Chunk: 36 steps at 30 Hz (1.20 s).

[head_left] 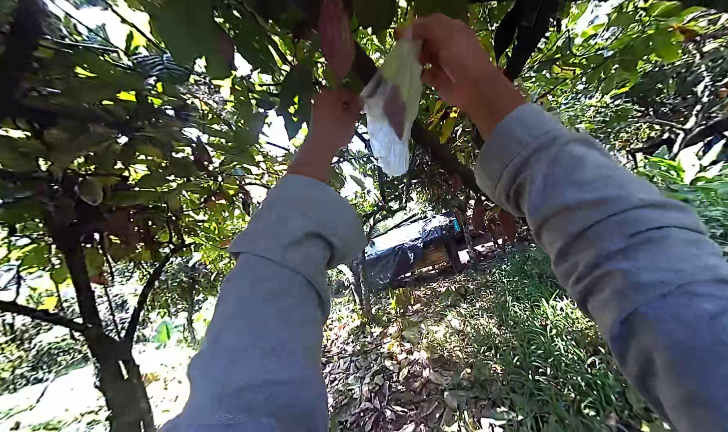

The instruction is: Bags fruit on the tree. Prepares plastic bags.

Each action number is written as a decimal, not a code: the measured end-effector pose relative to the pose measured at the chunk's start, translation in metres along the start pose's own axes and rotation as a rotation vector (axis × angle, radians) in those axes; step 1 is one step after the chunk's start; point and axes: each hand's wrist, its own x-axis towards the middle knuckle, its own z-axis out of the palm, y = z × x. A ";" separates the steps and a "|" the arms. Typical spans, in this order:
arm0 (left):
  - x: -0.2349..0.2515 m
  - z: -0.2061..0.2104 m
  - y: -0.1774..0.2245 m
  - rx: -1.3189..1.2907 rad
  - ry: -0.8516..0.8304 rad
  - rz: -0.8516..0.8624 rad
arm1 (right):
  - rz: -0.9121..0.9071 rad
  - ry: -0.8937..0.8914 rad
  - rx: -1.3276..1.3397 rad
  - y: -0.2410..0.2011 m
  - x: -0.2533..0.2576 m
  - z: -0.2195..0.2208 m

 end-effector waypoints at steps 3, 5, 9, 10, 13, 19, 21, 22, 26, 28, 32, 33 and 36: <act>0.008 0.001 0.001 -0.042 0.006 -0.001 | -0.013 -0.041 0.220 0.008 -0.003 0.006; 0.013 0.003 0.004 -0.202 0.113 -0.028 | -0.068 -0.038 0.133 0.014 0.000 0.006; 0.011 0.014 0.021 -0.639 0.326 -0.024 | -0.205 -0.045 -0.567 0.018 0.000 0.001; 0.006 0.016 0.030 -0.724 0.349 -0.065 | -0.224 -0.043 -0.666 0.018 0.000 0.004; 0.001 0.020 0.041 -0.865 0.364 -0.167 | -0.229 -0.008 -0.755 0.019 -0.004 0.017; 0.007 0.029 0.046 -0.530 0.399 0.004 | -0.309 -0.041 -0.630 0.033 -0.006 0.012; 0.013 0.031 0.049 -0.356 0.406 0.071 | -0.355 -0.019 -0.503 0.041 -0.004 0.010; 0.016 0.031 0.050 -0.313 0.401 0.094 | -0.359 0.007 -0.448 0.043 -0.004 0.012; 0.027 0.030 0.047 -0.208 0.347 0.132 | -0.292 0.022 -0.320 0.042 -0.007 0.010; 0.026 0.027 0.050 -0.174 0.308 0.132 | -0.317 0.007 -0.251 0.042 -0.003 0.006; 0.025 0.023 0.053 -0.138 0.268 0.143 | -0.310 -0.061 -0.153 0.036 0.005 0.003; 0.025 0.023 0.053 -0.131 0.264 0.141 | -0.291 -0.081 -0.131 0.033 0.007 0.004; 0.025 0.021 0.053 -0.081 0.270 0.154 | -0.231 -0.071 -0.071 0.029 0.012 0.010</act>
